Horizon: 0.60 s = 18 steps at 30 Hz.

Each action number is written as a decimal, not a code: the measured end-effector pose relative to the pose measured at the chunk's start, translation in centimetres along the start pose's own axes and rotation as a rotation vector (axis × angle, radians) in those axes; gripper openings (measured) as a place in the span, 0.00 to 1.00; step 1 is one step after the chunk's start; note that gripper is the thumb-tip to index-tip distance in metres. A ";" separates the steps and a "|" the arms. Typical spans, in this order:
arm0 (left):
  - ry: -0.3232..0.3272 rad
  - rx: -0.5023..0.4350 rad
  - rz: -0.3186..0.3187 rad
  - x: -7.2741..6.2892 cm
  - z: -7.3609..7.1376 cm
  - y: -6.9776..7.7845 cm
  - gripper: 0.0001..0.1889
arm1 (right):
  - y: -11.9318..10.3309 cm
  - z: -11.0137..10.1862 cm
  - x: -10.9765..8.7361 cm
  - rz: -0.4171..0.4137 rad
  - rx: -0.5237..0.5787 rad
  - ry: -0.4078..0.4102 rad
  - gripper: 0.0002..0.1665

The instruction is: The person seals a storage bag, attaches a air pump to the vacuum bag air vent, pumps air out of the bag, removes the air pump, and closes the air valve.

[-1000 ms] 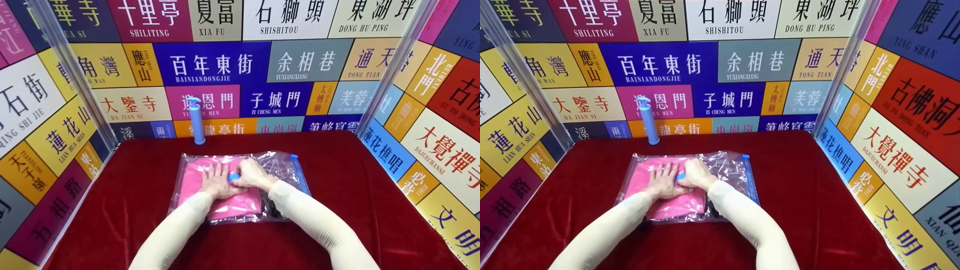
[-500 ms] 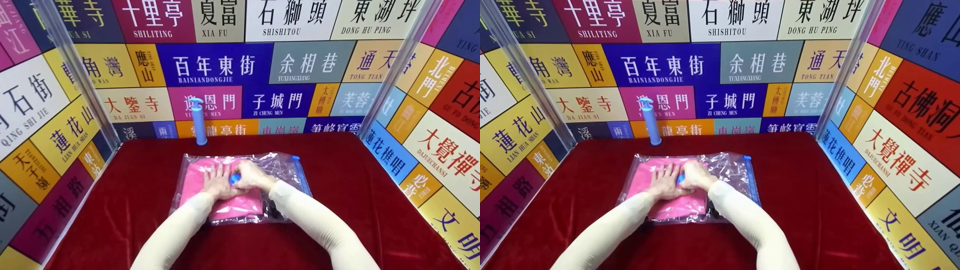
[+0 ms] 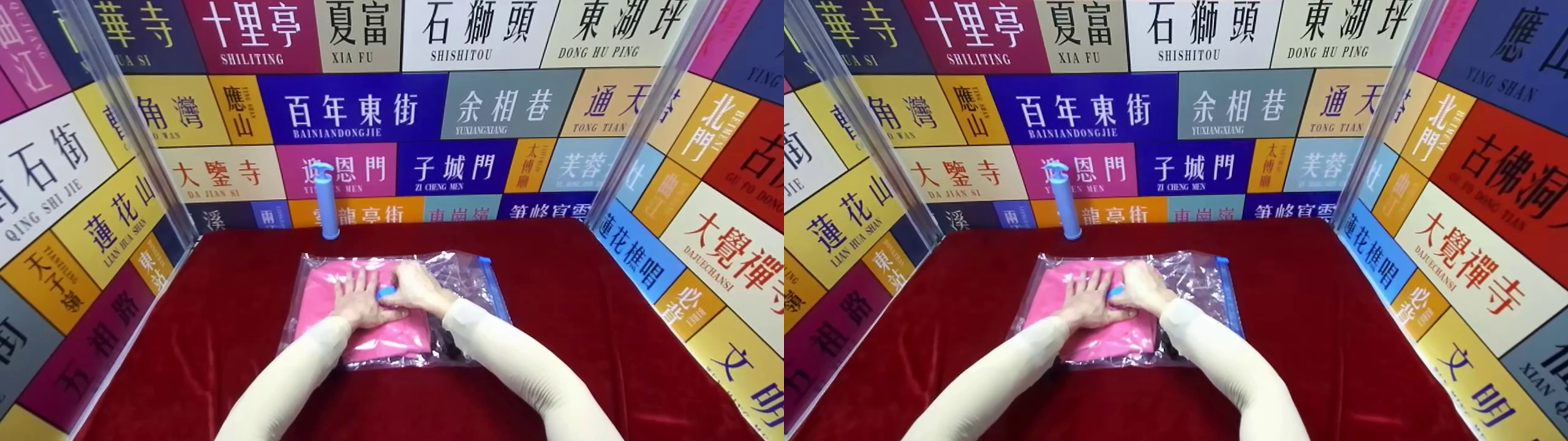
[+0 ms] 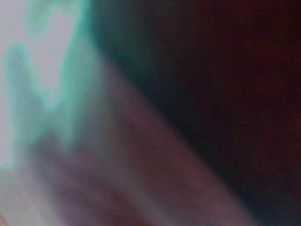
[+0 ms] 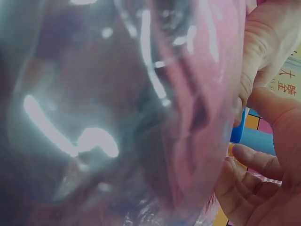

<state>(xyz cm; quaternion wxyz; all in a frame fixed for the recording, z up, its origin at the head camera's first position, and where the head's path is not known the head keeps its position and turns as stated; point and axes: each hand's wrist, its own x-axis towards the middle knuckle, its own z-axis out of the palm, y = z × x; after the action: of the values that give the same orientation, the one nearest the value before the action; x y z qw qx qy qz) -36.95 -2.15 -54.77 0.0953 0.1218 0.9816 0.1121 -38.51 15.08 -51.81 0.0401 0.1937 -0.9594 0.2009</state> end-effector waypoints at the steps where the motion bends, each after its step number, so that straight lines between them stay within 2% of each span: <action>1: 0.004 0.007 0.003 -0.1 -0.1 0.1 0.72 | 0.0 0.0 0.0 0.005 -0.004 -0.004 0.19; 10: 0.000 0.001 0.005 0.0 -0.1 0.1 0.72 | 0.0 -0.4 -0.1 0.000 -0.006 -0.026 0.11; 18: 0.003 -0.016 0.000 0.1 0.0 -0.1 0.72 | 0.1 -0.4 0.0 -0.090 0.022 -0.052 0.16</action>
<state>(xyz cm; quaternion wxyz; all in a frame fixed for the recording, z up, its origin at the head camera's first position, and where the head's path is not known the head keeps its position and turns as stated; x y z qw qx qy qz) -37.05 -2.24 -54.86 0.0949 0.1207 0.9808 0.1202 -38.57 15.32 -51.45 0.0219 0.2422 -0.9482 0.2045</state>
